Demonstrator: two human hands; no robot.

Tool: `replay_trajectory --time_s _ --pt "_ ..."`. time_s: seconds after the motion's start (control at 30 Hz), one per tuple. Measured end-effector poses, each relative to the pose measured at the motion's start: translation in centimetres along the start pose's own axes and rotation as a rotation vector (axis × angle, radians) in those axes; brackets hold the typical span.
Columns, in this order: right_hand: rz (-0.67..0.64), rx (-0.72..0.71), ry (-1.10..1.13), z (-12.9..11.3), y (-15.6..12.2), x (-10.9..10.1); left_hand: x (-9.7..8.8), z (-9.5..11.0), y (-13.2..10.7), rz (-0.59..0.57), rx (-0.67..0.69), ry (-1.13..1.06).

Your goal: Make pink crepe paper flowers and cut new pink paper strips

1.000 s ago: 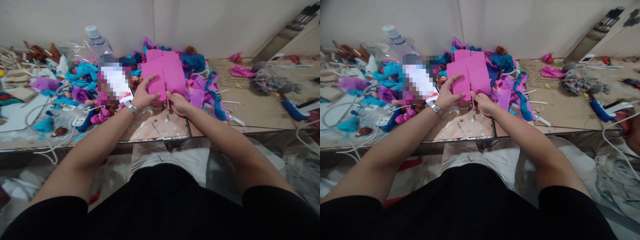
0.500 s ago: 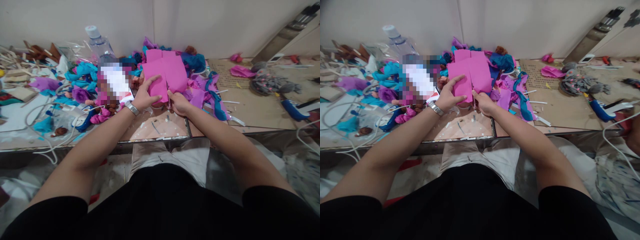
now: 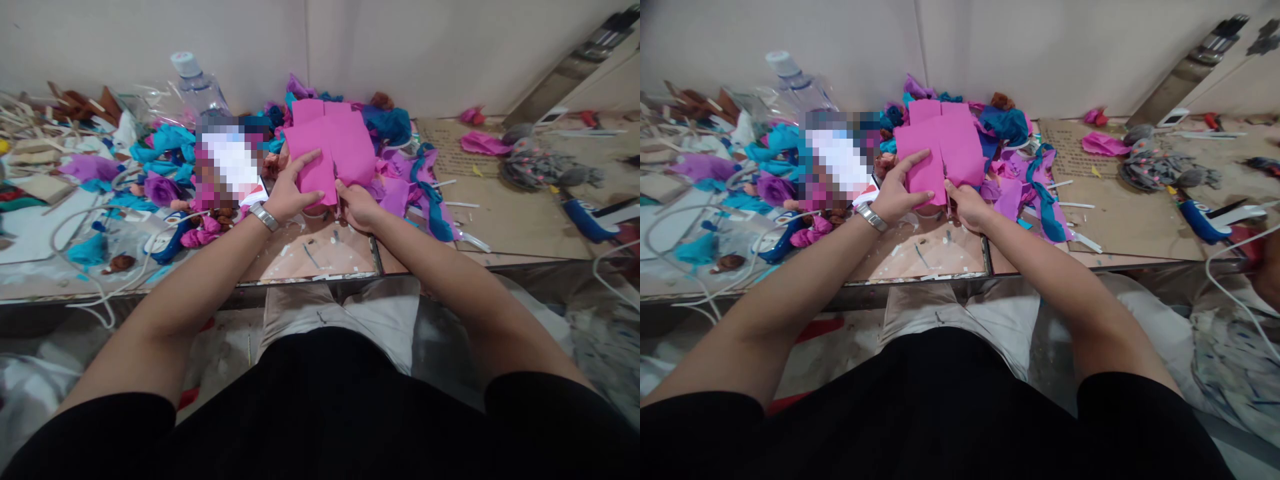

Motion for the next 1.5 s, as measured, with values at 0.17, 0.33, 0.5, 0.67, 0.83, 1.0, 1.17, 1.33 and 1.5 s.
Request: replay_trajectory --time_s 0.17,0.33,0.5,0.67,0.83,1.0,1.17,1.33,1.5 --pt "0.033 0.014 0.073 -0.5 -0.1 0.3 0.1 0.1 -0.1 -0.011 -0.009 -0.014" --pt "0.059 0.037 0.083 -0.8 -0.2 0.4 0.2 0.2 -0.2 -0.031 -0.011 -0.009" --pt "0.059 0.030 0.068 -0.9 -0.3 0.4 0.3 0.2 -0.3 -0.041 -0.017 0.002" --pt "0.057 0.010 0.013 -0.7 0.0 0.2 0.4 0.1 -0.3 -0.043 -0.007 -0.016" --pt "0.077 -0.013 0.000 -0.8 0.1 0.1 0.3 -0.1 0.0 -0.028 0.008 -0.051" --pt "0.063 0.014 0.002 -0.2 0.1 0.1 -0.5 -1.3 0.9 0.080 0.003 -0.100" --pt "0.027 0.055 0.038 0.3 0.0 0.4 -1.1 -2.3 1.1 0.130 -0.062 -0.130" --pt "0.035 0.053 0.010 -0.1 -0.2 0.5 -1.3 -2.0 0.8 0.169 -0.088 -0.117" --pt "0.023 0.042 -0.010 0.3 -0.1 0.2 -1.0 -1.2 0.6 0.120 -0.074 -0.121"
Point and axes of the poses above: each hand's wrist, its own y-axis towards the middle knuckle, its own x-axis out of the palm, z = x × y, the point moved 5 cm from there along y, towards the middle knuckle, and after that the axes turned 11 degrees about -x, right-handed, at the moved point
